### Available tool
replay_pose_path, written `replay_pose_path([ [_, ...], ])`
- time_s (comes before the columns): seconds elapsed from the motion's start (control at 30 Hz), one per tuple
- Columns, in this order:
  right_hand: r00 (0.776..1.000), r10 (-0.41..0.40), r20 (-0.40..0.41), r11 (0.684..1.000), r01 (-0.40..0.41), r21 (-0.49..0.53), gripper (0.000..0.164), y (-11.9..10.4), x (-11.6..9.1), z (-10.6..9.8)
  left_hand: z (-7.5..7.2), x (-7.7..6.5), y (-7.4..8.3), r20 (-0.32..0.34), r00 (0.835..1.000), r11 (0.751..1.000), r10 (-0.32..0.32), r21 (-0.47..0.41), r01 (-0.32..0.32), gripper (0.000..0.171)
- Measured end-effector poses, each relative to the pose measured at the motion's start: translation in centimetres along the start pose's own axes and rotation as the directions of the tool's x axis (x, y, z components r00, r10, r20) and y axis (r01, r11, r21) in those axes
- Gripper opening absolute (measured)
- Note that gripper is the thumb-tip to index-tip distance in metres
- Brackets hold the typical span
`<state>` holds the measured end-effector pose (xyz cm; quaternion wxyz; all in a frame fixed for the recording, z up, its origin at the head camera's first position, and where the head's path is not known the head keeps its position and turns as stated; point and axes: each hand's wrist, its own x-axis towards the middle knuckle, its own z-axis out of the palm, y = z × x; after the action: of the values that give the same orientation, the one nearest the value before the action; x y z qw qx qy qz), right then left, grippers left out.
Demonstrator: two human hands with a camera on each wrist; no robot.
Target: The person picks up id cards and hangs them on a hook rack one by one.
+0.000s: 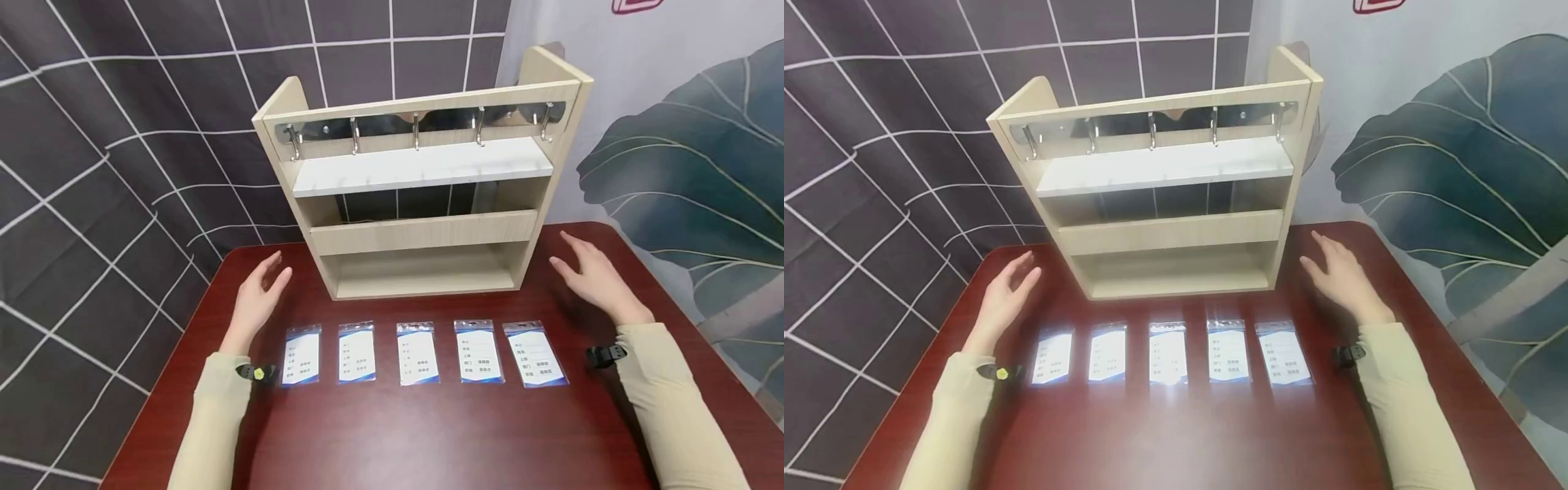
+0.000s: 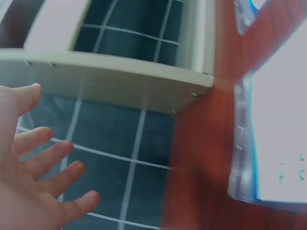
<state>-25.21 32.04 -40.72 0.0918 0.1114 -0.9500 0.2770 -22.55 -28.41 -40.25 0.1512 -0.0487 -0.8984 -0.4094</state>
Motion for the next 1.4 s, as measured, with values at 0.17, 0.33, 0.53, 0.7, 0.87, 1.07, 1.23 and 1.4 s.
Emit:
replay_pose_path([
  [0.17, 0.994, 0.0, 0.109, 1.0, 0.003, -0.026, 0.06, -0.7, -0.7, -0.3, -0.4, 0.4, 2.6, -0.007, 1.0, 0.983, -0.001, -0.185, 0.0, 0.059],
  [0.33, 0.969, 0.017, 0.247, 0.999, -0.009, -0.033, 0.05, -0.6, -1.6, 0.4, -0.8, 2.1, 4.4, 0.026, 1.0, 0.958, 0.001, -0.288, 0.006, 0.066],
  [0.53, 0.918, 0.007, 0.396, 1.0, -0.009, 0.004, 0.046, 0.2, -2.9, 1.1, -0.1, 4.4, 5.1, 0.063, 0.998, 0.95, 0.001, -0.313, 0.019, 0.071],
  [0.7, 0.897, -0.02, 0.441, 0.999, 0.003, 0.04, 0.046, 0.1, -3.3, 1.5, 0.6, 5.6, 5.6, 0.084, 0.996, 0.949, 0.009, -0.316, 0.018, 0.071],
  [0.87, 0.896, -0.016, 0.443, 1.0, 0.004, 0.027, 0.048, -0.1, -3.2, 1.6, 1.3, 6.0, 6.0, 0.096, 0.994, 0.955, 0.054, -0.294, -0.023, 0.068],
  [1.07, 0.881, 0.0, 0.473, 1.0, -0.008, 0.015, 0.051, -0.6, -3.3, 1.9, 1.9, 5.4, 6.8, 0.09, 0.995, 0.949, 0.047, -0.316, -0.016, 0.065],
  [1.23, 0.873, 0.006, 0.488, 0.999, -0.023, 0.029, 0.049, -1.1, -3.4, 2.1, 1.3, 4.4, 8.5, 0.087, 0.995, 0.952, 0.045, -0.307, -0.016, 0.063],
  [1.4, 0.87, 0.014, 0.492, 0.999, -0.035, 0.033, 0.047, -1.2, -3.5, 2.5, 1.2, 4.2, 8.1, 0.087, 0.994, 0.954, 0.069, -0.296, -0.041, 0.06],
])
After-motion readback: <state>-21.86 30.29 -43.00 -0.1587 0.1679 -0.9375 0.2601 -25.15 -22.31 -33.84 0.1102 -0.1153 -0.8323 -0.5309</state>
